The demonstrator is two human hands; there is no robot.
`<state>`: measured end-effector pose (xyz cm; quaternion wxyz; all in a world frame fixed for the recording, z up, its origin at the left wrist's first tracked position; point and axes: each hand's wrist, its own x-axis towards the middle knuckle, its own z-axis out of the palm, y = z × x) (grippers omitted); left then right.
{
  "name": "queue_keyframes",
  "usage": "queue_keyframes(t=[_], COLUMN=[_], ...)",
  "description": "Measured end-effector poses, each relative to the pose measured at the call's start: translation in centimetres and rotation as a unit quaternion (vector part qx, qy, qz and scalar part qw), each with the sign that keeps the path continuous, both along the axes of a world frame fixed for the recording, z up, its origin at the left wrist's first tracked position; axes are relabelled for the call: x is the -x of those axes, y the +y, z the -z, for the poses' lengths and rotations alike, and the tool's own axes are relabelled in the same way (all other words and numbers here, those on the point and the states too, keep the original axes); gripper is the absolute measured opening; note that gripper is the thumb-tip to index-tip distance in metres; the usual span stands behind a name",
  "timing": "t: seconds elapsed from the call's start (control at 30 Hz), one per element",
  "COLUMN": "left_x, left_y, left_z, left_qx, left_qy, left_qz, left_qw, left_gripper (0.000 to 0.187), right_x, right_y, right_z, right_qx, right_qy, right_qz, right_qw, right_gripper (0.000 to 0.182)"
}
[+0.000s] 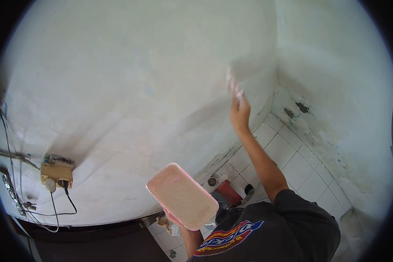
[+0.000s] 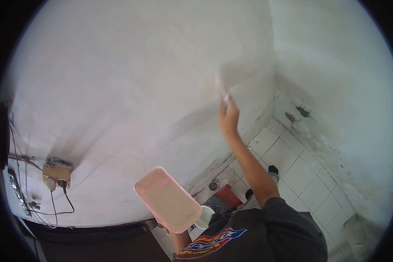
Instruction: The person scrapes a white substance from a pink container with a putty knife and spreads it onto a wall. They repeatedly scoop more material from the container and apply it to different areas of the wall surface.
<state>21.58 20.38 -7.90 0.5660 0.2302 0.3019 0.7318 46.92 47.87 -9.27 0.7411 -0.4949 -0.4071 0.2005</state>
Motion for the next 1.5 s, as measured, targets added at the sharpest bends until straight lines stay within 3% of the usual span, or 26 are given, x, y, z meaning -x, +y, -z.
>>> queue_keyframes(t=[0.07, 0.13, 0.2, 0.27, 0.3, 0.37, 0.4, 0.47, 0.6, 0.67, 0.7, 0.87, 1.0, 1.07, 1.1, 1.23, 1.3, 1.33, 1.4, 1.5], left_x=[-0.1, 0.2, 0.3, -0.2, -0.5, -0.2, -0.2, -0.3, 0.0, 0.1, 0.2, 0.0, 0.1, 0.5, 0.8, 0.5, 0.2, 0.0, 0.4, 0.6], left_y=[-0.2, -0.9, -0.7, 0.1, 0.7, 1.1, 0.9, 1.0, 0.4, -0.2, 0.4, 1.2, 0.5, 0.3, -0.5, 0.3, 0.2, 0.3, 0.1, -0.2], left_z=[0.1, 0.3, 0.3, -0.1, -0.3, -0.6, -0.4, -0.5, 0.0, 0.4, 0.2, 0.0, 0.2, 0.2, 0.7, 0.7, 0.6, 0.7, 0.7, 1.0], left_qx=[-0.002, -0.005, -0.008, -0.005, -0.003, -0.005, -0.007, -0.01, -0.013, -0.013, -0.014, -0.01, -0.012, -0.014, -0.015, -0.017, -0.011, -0.012, -0.016, -0.016], left_qy=[0.001, 0.002, 0.001, -0.001, 0.0, 0.001, 0.0, -0.002, -0.003, -0.004, -0.005, -0.008, -0.01, -0.009, -0.009, -0.018, -0.018, -0.018, -0.019, -0.025], left_qz=[-0.005, -0.007, -0.007, -0.007, -0.006, -0.002, 0.0, -0.002, -0.007, -0.008, -0.007, -0.006, -0.015, -0.018, -0.019, -0.019, -0.017, -0.016, -0.015, -0.017], left_qw=[1.0, 1.0, 1.0, 1.0, 1.0, 1.0, 1.0, 1.0, 1.0, 1.0, 1.0, 1.0, 1.0, 1.0, 1.0, 1.0, 1.0, 1.0, 1.0, 0.999], left_gripper=[0.059, 0.06, 0.06, 0.06, 0.061, 0.061, 0.061, 0.062, 0.062, 0.063, 0.063, 0.064, 0.065, 0.065, 0.066, 0.066, 0.067, 0.067, 0.068, 0.068], right_x=[-0.5, 1.8, 4.1, 5.4, 5.5, 4.9, 3.9, 1.2, 1.2, 5.1, 6.0, 6.3, 1.7, 0.8, 1.9, 5.4, 5.6, 5.0, 2.8, -1.5], right_y=[1.6, 3.2, 1.0, -2.1, -3.2, -4.4, -3.9, -1.3, 2.6, 2.4, 1.2, -3.7, 0.6, 2.5, 2.9, -1.1, -3.1, -3.0, -1.6, 1.4], right_z=[-0.7, 0.4, 0.9, 1.1, 1.1, 0.7, -0.1, -2.0, -2.2, -1.0, -0.9, 1.1, -2.5, -4.2, -3.2, -1.0, -1.6, -2.0, -3.0, -5.7], right_qx=[0.034, 0.007, -0.018, -0.065, -0.064, 0.003, 0.001, -0.061, 0.016, -0.044, -0.045, -0.05, -0.034, 0.034, 0.001, -0.072, -0.081, -0.083, -0.078, -0.014], right_qy=[0.012, -0.184, -0.178, -0.187, -0.186, -0.106, -0.106, -0.006, -0.054, -0.26, -0.261, -0.17, -0.051, -0.111, -0.176, -0.244, -0.181, -0.182, -0.055, -0.002], right_qz=[0.025, 0.136, 0.123, 0.005, 0.006, -0.15, -0.148, -0.048, 0.059, 0.16, 0.161, -0.074, -0.013, 0.072, 0.109, 0.08, -0.095, -0.093, -0.112, -0.05], right_qw=[0.999, 0.973, 0.976, 0.98, 0.98, 0.983, 0.983, 0.997, 0.997, 0.951, 0.951, 0.981, 0.998, 0.991, 0.978, 0.964, 0.975, 0.975, 0.989, 0.999], right_gripper=[0.034, 0.03, 0.032, 0.03, 0.03, 0.033, 0.033, 0.025, 0.027, 0.033, 0.033, 0.048, 0.04, 0.035, 0.033, 0.03, 0.03, 0.03, 0.028, 0.028])
